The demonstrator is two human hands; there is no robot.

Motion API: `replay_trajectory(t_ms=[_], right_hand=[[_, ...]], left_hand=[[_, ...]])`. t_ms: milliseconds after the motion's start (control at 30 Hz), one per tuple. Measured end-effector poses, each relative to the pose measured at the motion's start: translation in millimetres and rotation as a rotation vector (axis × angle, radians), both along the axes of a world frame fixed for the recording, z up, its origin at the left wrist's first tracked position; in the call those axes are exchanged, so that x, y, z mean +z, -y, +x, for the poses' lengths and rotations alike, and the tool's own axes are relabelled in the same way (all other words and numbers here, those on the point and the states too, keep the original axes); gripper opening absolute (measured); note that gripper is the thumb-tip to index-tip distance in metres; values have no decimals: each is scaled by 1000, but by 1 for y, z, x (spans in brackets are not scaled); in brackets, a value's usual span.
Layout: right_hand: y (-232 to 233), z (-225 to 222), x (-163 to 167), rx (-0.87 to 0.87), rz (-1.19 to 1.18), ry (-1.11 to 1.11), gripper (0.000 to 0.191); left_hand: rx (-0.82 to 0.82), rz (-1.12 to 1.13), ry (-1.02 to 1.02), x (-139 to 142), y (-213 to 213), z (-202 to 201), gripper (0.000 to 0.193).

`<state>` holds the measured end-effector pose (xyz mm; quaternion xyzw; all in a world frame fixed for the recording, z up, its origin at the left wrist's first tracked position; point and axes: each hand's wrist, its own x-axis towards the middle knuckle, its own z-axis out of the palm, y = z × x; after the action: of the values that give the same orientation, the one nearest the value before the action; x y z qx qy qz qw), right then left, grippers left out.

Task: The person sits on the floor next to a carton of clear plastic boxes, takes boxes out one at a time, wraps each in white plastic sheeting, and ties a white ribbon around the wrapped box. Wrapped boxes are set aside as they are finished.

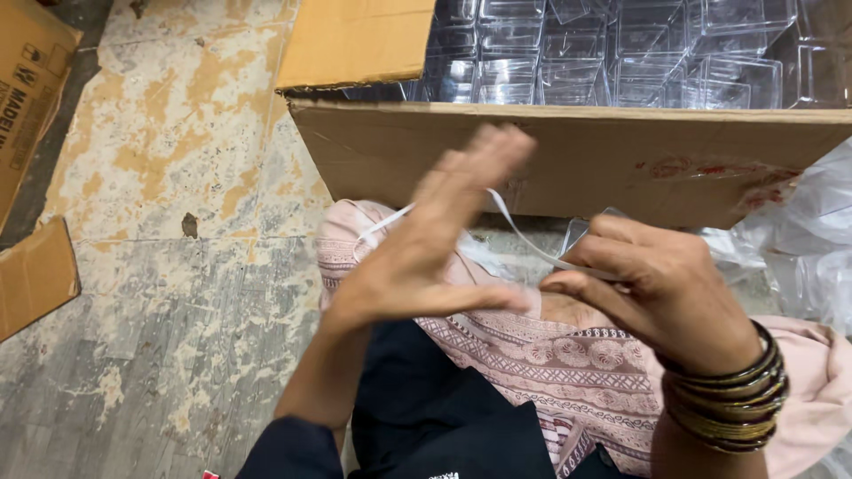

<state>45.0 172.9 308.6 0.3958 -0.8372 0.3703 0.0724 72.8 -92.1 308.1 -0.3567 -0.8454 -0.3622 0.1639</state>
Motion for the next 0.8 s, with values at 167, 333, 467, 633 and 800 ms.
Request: replay_trajectory(t_ms=[167,333,467,633,800], right_hand=[[28,-16,2,-113,-508,-36,43],[63,-20,-58,512,-856,707,71],[41,-13,-131,704,-504,1077,31],[-49,-31,-163,625,-708,980,33],[-68,-21,-136,235,-433,940,33]], left_hand=[[-233,388,781,-4,-34,-23,41],[-555,863,808,14,-36,-36,32],[-325,1526,817,38,28,-63,33],[-149,1372,295,38,139,-43,20],[539,881,72,14,138,-24,36]])
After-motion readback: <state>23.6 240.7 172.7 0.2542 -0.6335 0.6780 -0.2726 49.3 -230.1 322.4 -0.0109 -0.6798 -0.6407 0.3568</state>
